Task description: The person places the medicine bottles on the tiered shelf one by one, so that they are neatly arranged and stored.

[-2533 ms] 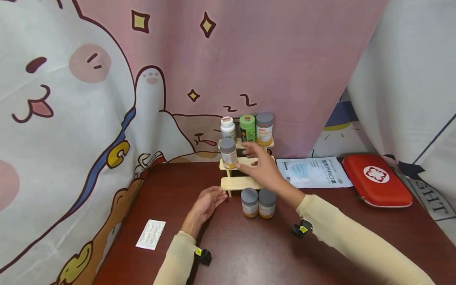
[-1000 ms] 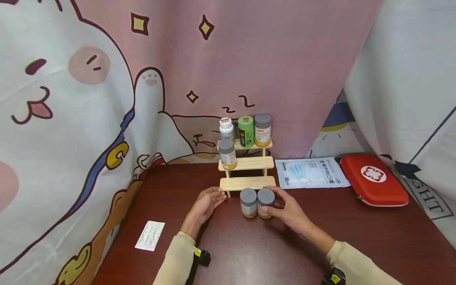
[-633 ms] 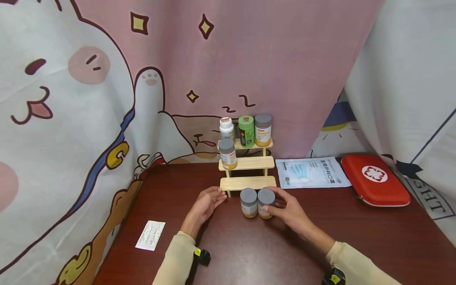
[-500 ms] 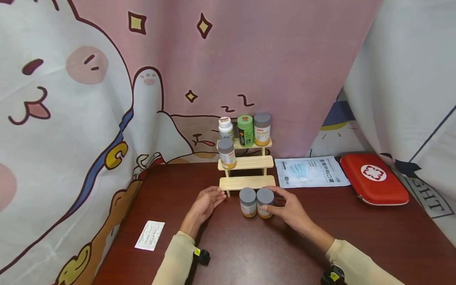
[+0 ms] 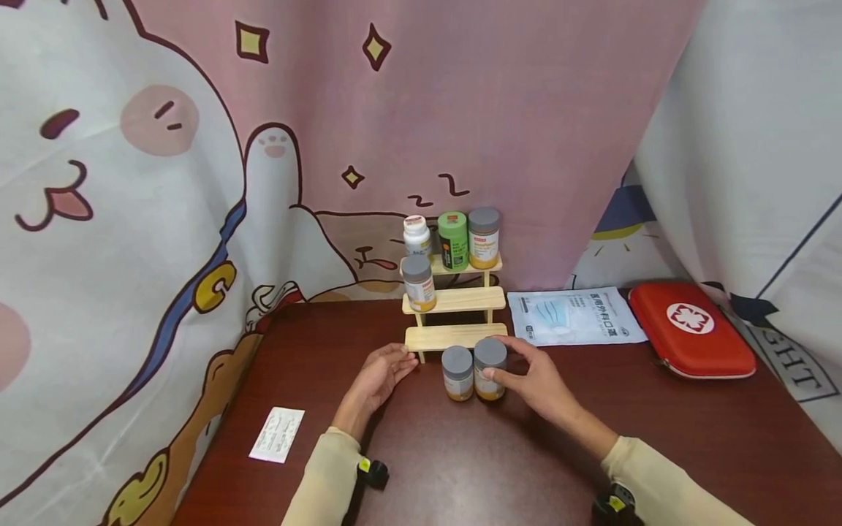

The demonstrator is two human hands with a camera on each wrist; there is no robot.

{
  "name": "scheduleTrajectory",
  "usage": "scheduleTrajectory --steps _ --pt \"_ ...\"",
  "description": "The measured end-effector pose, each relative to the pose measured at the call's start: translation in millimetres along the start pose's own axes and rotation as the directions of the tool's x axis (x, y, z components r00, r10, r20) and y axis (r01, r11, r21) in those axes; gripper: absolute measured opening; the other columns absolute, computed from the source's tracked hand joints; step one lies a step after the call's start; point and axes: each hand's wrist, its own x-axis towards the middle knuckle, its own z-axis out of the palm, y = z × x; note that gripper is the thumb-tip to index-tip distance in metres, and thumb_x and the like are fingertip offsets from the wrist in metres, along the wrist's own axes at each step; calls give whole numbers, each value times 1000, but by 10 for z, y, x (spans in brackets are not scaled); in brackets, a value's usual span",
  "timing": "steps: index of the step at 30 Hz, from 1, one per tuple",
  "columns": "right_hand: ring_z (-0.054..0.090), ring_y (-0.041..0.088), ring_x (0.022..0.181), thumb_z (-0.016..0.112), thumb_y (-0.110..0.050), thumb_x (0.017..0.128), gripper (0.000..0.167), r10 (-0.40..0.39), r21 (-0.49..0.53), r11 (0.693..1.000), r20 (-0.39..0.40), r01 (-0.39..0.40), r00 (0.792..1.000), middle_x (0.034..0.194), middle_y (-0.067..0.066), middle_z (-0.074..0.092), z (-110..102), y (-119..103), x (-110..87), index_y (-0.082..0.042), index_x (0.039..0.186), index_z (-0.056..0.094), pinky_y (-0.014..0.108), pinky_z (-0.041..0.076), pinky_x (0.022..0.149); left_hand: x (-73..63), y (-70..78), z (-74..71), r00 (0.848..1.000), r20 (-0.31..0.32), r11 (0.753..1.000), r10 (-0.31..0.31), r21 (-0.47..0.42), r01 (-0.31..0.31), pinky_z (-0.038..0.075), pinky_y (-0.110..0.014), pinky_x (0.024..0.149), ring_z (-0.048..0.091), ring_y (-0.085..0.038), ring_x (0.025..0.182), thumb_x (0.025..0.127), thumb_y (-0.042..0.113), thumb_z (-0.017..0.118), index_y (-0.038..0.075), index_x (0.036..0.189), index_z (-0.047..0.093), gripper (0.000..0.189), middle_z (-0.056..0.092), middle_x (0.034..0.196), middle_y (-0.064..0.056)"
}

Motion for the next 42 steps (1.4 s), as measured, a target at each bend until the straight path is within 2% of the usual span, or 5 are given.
scheduleTrajectory --steps 10,19,32,38,42 --pt "58 22 120 82 -34 94 65 -36 -29 999 -15 35 999 146 8 61 -166 -223 172 -17 151 56 33 57 97 13 13 -7 1000 -10 1000 7 -4 -7 61 -32 100 70 -12 89 105 4 55 5 110 60 7 68 94 -1" --pt "53 20 124 80 -34 96 62 -70 -26 997 -30 69 997 147 3 58 -264 -407 295 -26 152 55 49 52 103 1 -12 13 1000 -1 1000 -16 -12 16 61 -34 103 71 -13 90 104 4 56 5 111 61 9 68 95 -2" --pt "57 17 124 80 -24 96 62 -62 95 993 -80 70 995 144 9 58 -273 -590 662 -21 153 54 17 53 96 -2 -10 -17 1000 12 1000 -16 0 16 59 -36 106 71 -13 91 104 4 56 4 111 60 8 69 95 -1" --pt "60 20 129 82 -20 94 67 -83 94 991 -107 93 991 146 10 60 -262 -683 801 -17 154 53 37 56 106 7 2 -11 1000 7 1000 -12 11 12 60 -36 104 72 -14 92 104 5 56 4 111 61 9 70 96 -2" --pt "61 19 129 83 -15 92 67 -89 133 986 -114 104 989 147 11 62 -214 -715 888 -18 153 55 22 56 99 12 -1 -17 1000 6 1000 -9 17 9 60 -35 103 72 -13 92 104 6 57 3 112 61 10 70 97 -3"
